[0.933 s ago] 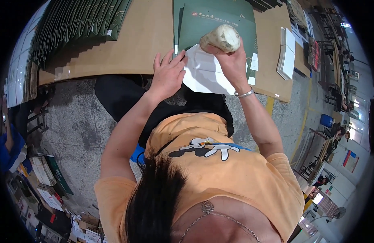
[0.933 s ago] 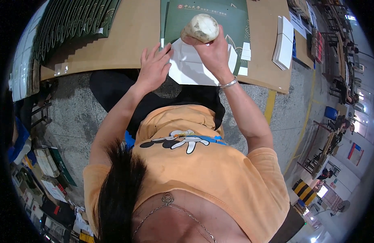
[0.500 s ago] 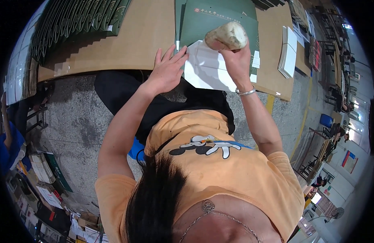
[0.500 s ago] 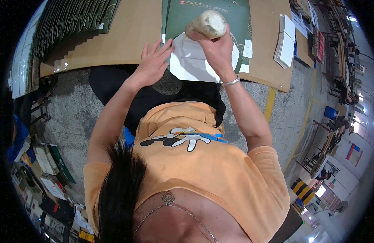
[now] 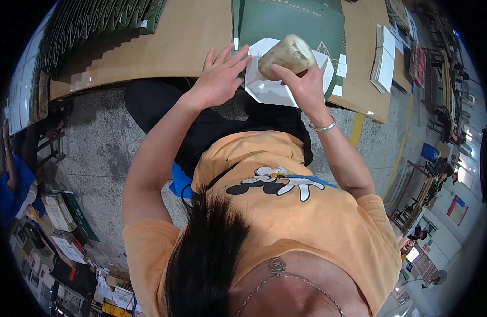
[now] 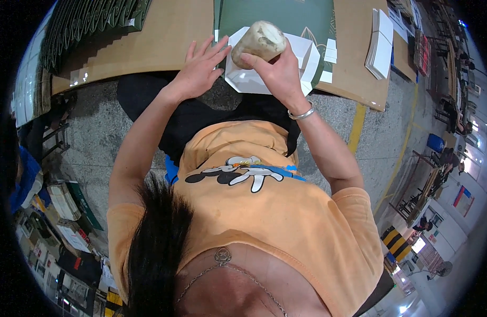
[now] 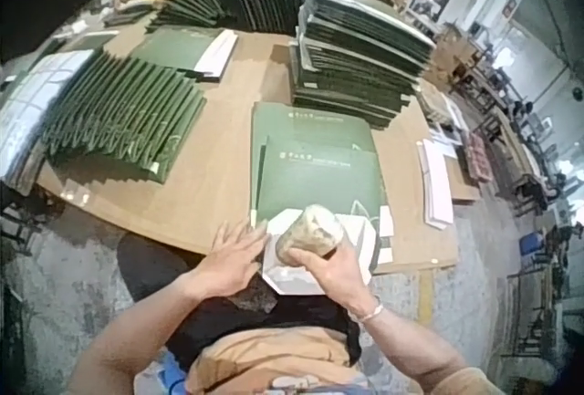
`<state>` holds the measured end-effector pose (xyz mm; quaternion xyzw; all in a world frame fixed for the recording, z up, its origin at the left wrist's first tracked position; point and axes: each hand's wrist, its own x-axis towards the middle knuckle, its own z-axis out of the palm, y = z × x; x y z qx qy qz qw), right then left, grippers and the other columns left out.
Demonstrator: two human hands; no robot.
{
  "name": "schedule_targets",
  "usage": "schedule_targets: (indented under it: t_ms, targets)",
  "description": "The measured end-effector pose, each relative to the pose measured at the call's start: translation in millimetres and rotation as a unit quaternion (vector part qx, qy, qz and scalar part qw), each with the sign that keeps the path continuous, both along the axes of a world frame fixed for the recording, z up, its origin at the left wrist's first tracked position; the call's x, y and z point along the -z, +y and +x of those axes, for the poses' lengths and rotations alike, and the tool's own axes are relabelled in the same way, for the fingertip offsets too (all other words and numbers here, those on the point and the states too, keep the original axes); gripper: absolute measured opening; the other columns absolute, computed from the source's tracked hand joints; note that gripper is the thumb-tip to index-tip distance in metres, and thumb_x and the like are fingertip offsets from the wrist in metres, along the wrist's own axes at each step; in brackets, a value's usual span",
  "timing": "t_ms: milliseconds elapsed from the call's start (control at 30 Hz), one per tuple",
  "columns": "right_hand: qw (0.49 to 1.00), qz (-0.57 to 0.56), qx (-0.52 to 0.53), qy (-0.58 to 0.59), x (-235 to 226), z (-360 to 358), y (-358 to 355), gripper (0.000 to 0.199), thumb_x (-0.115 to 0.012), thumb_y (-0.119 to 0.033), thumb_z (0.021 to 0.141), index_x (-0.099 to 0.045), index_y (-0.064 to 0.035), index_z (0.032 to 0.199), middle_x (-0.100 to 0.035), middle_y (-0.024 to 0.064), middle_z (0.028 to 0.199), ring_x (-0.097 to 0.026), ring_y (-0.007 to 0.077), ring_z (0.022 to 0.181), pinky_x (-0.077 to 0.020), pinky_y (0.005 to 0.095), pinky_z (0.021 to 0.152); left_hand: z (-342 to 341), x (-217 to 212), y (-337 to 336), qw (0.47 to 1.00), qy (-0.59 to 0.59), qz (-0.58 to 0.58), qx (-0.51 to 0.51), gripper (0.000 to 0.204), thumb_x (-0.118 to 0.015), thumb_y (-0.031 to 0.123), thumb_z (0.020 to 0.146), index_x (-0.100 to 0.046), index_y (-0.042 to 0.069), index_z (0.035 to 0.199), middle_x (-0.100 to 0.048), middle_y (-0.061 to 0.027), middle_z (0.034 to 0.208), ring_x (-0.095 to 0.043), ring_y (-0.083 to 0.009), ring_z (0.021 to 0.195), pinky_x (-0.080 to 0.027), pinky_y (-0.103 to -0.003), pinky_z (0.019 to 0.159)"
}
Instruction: Applying glue to paper folder flaps and folding them into final shape.
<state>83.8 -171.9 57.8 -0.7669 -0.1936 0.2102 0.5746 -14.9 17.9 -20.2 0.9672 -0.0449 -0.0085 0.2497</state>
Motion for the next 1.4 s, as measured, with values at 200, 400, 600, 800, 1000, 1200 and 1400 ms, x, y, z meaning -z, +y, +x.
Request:
schedule_targets:
  t_ms: [200, 400, 600, 800, 1000, 1200, 1400]
  targets:
    - [0.999, -0.035, -0.013, -0.032, 1.5, 1.1, 0.3, 0.065, -0.081, -0.026, 0.079, -0.047, 0.0045, 0.125, -0.064, 0.0149, 0.112, -0.064, 0.0196, 0.103, -0.0532, 0.0311, 0.087, -0.5, -0.4, -1.5, 1.0, 0.005, 0.007, -0.003, 0.058, -0.057, 0.014, 0.093, -0.036, 0.014, 0.147, -0.02, -0.002, 0.16, -0.016, -0.0298, 0.147, -0.006, -0.055, 0.118]
    - [0.997, -0.056, -0.031, -0.041, 2.4, 0.3, -10.5, 0.066, -0.081, -0.031, 0.078, -0.05, 0.0043, 0.124, -0.066, 0.0149, 0.11, -0.066, 0.0196, 0.1, -0.0537, 0.0314, 0.086, -1.3, 3.6, -1.5, 1.0, -0.018, 0.015, -0.006, 0.057, -0.057, 0.016, 0.091, -0.039, 0.013, 0.146, -0.023, -0.0034, 0.158, -0.018, -0.0298, 0.146, -0.008, -0.055, 0.118]
    - [0.996, -0.062, -0.027, -0.05, -4.5, -1.7, -19.9, 0.064, -0.08, -0.032, 0.079, -0.051, 0.0047, 0.122, -0.067, 0.0145, 0.108, -0.066, 0.0198, 0.099, -0.0541, 0.0317, 0.084, -1.4, 6.1, -0.2, 1.0, -0.024, 0.013, -0.006, 0.057, -0.057, 0.016, 0.093, -0.038, 0.014, 0.146, -0.024, -0.0028, 0.158, -0.019, -0.0296, 0.146, -0.008, -0.055, 0.118]
    - [0.995, -0.081, -0.04, -0.049, -4.4, -2.2, -29.3, 0.064, -0.08, -0.034, 0.08, -0.051, 0.0034, 0.123, -0.067, 0.0142, 0.109, -0.066, 0.0202, 0.1, -0.0536, 0.0317, 0.086, 0.9, 2.7, -2.0, 0.999, 0.011, 0.038, -0.011, 0.059, -0.056, 0.018, 0.095, -0.032, 0.02, 0.15, -0.019, -0.0003, 0.16, -0.017, -0.0283, 0.147, -0.007, -0.054, 0.119]
    - [0.994, -0.089, -0.032, -0.05, -9.7, -2.5, -38.0, 0.064, -0.079, -0.035, 0.081, -0.051, 0.0029, 0.124, -0.066, 0.014, 0.111, -0.066, 0.0206, 0.101, -0.0535, 0.0321, 0.087, 0.6, 1.0, -2.0, 0.999, 0.017, 0.04, -0.011, 0.059, -0.055, 0.019, 0.096, -0.032, 0.019, 0.15, -0.019, -0.0004, 0.16, -0.016, -0.0282, 0.147, -0.007, -0.054, 0.119]
    - [0.993, -0.107, -0.013, -0.048, -11.4, -3.9, -51.0, 0.063, -0.078, -0.034, 0.081, -0.051, 0.0023, 0.125, -0.066, 0.0144, 0.111, -0.065, 0.0207, 0.103, -0.0535, 0.0328, 0.087, 0.8, -0.5, -2.2, 0.999, 0.011, 0.04, -0.011, 0.055, -0.053, 0.019, 0.096, -0.035, 0.015, 0.148, -0.021, -0.0004, 0.159, -0.017, -0.0283, 0.147, -0.008, -0.053, 0.119]
    - [0.994, -0.097, 0.023, -0.043, -8.9, -2.4, -68.6, 0.062, -0.078, -0.033, 0.081, -0.051, 0.0039, 0.124, -0.066, 0.0148, 0.111, -0.065, 0.0209, 0.102, -0.0537, 0.0328, 0.087, 0.7, 1.8, -2.8, 0.999, 0.002, 0.044, -0.014, 0.055, -0.053, 0.018, 0.095, -0.035, 0.016, 0.148, -0.023, -0.0013, 0.159, -0.018, -0.0287, 0.146, -0.009, -0.054, 0.119]
